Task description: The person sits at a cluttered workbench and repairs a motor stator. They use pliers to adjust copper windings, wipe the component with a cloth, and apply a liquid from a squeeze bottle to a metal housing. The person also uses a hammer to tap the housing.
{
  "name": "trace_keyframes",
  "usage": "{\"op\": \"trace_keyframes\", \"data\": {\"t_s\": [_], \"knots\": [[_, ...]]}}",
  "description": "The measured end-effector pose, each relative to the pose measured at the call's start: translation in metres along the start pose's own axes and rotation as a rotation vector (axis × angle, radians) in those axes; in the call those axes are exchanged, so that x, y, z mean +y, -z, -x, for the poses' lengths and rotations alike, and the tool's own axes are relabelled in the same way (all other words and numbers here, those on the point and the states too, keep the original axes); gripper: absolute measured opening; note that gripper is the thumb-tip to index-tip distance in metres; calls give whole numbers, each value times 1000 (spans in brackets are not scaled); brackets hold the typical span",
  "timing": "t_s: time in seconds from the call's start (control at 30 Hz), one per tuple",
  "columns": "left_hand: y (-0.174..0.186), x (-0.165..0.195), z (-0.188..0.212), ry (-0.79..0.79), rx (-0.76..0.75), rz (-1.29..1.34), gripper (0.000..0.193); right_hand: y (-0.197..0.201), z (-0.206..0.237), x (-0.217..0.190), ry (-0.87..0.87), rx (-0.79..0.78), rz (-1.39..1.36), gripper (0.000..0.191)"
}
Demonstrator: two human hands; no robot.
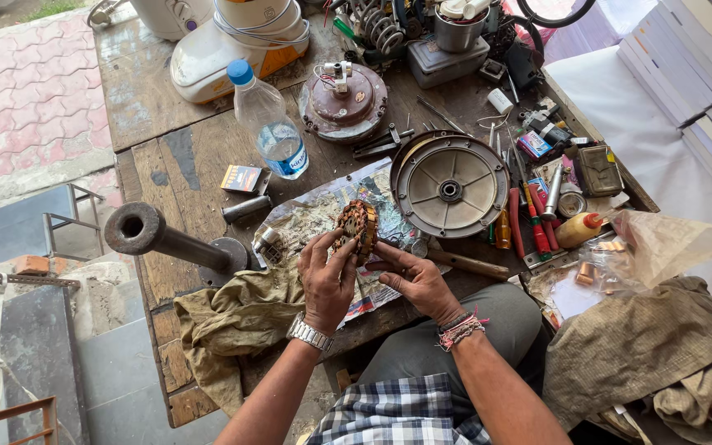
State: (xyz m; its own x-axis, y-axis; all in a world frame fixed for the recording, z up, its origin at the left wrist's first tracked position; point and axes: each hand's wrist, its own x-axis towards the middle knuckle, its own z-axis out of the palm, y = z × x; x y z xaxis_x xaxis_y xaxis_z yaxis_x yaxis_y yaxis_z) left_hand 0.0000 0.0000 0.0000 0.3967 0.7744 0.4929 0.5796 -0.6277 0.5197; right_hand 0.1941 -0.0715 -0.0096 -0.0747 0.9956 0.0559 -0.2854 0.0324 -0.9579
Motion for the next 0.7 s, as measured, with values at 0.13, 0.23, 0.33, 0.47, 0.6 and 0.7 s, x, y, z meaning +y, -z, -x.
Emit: {"op": "trace_keyframes", "data": {"t_s": [0.13, 0.23, 0.33, 0.47, 0.6, 0.7], "knots": [[4, 6, -9, -8, -32, -4, 45, -2, -1, -2, -11, 13, -4, 64], [7, 7, -17, -18, -59, -29, 49, -3, -1, -4, -12, 17, -8, 64], [13, 6, -22, -37, -108, -96, 52, -4, -2, -5, -13, 32, 14, 65], [17, 5, -21, -55, -129, -180, 49, -5, -2, -5, -12, 41, 57, 64], [18, 2, -21, -51, -55, -143, 37, -5, -2, -5, -9, 30, 61, 64], [17, 2, -19, -35, -83, -107, 41, -4, -2, -4, -8, 25, 31, 63]]}}
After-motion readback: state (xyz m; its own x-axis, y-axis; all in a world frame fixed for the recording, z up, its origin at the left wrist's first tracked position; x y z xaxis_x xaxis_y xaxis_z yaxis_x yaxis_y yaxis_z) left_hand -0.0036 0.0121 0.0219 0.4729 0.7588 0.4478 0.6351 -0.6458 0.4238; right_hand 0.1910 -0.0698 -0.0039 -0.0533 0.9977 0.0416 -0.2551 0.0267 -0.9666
